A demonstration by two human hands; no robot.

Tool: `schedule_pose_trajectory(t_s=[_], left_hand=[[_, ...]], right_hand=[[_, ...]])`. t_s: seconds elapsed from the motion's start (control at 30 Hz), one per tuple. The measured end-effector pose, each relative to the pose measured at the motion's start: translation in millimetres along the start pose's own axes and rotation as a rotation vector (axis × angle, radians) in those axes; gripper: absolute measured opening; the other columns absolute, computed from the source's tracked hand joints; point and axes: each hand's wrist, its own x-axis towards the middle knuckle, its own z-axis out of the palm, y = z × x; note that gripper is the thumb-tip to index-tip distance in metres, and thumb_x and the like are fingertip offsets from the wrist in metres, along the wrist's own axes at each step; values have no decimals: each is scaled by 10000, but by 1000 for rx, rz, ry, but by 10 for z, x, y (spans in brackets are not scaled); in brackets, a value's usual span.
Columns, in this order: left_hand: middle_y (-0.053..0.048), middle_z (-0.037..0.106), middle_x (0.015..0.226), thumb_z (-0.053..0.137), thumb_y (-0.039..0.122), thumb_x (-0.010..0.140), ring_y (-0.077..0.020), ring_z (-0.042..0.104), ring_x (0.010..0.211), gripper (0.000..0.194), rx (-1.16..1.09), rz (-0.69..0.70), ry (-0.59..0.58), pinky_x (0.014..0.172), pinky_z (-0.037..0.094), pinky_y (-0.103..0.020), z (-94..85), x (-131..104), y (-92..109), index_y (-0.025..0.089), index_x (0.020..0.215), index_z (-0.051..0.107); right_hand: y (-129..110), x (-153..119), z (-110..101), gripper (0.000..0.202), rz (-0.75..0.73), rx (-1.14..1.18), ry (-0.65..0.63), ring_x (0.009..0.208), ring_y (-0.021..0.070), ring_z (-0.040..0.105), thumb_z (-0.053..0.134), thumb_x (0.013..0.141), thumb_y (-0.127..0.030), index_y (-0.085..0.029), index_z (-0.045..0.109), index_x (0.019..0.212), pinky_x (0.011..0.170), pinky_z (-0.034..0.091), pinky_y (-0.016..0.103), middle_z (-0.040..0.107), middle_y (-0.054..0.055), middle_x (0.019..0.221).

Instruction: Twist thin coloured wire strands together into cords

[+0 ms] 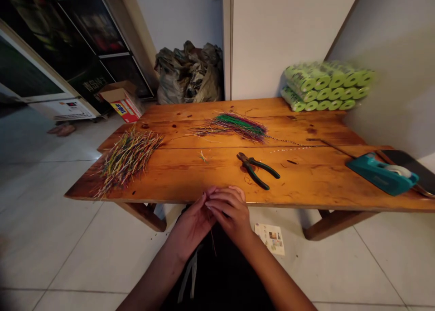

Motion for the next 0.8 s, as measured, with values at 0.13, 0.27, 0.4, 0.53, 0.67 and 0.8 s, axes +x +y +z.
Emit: schedule_pose_trajectory(t_s=[0.13, 0.27, 0.4, 0.53, 0.67, 0.8], left_hand=[[-70, 654, 1044, 515, 198, 850, -141, 568, 987, 198, 74, 31, -20, 820, 433, -223, -13, 37, 24, 127, 932, 680], [-40, 676, 885, 635, 220, 762, -136, 586, 879, 109, 222, 171, -5, 818, 428, -241, -11, 61, 80, 144, 802, 702], [-16, 662, 762, 654, 258, 743, -110, 580, 744, 128, 370, 223, -80, 776, 433, -226, 12, 23, 138, 143, 737, 709], [-21, 672, 741, 637, 257, 750, -104, 573, 680, 135, 479, 118, -177, 716, 436, -216, 20, -31, 158, 153, 730, 720], [-33, 690, 763, 587, 285, 787, -133, 588, 707, 177, 609, 87, -211, 753, 433, -252, -29, -67, 172, 177, 766, 726], [-46, 703, 806, 582, 319, 787, -189, 607, 845, 190, 930, 245, -126, 847, 402, -292, -90, -80, 242, 194, 806, 723]], right_hand=[[-6, -71, -53, 258, 16, 25, -6, 956, 210, 573, 609, 786, -134, -296, 672, 977, 829, 453, 397, 666, 36, 916], [-31, -42, -196, 283, 195, 71, -12, 998, 208, 540, 519, 834, -134, -294, 654, 1024, 878, 422, 400, 636, 38, 957], [-32, 177, -264, 239, 528, 338, -155, 1021, 193, 532, 463, 887, -263, -261, 666, 1014, 921, 393, 366, 613, 45, 1022], [-14, 357, -173, 185, 723, 721, -328, 910, 165, 569, 541, 843, -304, -236, 711, 862, 859, 422, 309, 629, 24, 895], [-35, 379, -96, 126, 838, 901, -333, 719, 120, 550, 637, 767, -276, -204, 691, 680, 706, 435, 251, 577, -12, 732], [-85, 398, -169, 139, 810, 814, -330, 683, 107, 522, 638, 768, -273, -188, 674, 663, 682, 409, 240, 542, -23, 702]])
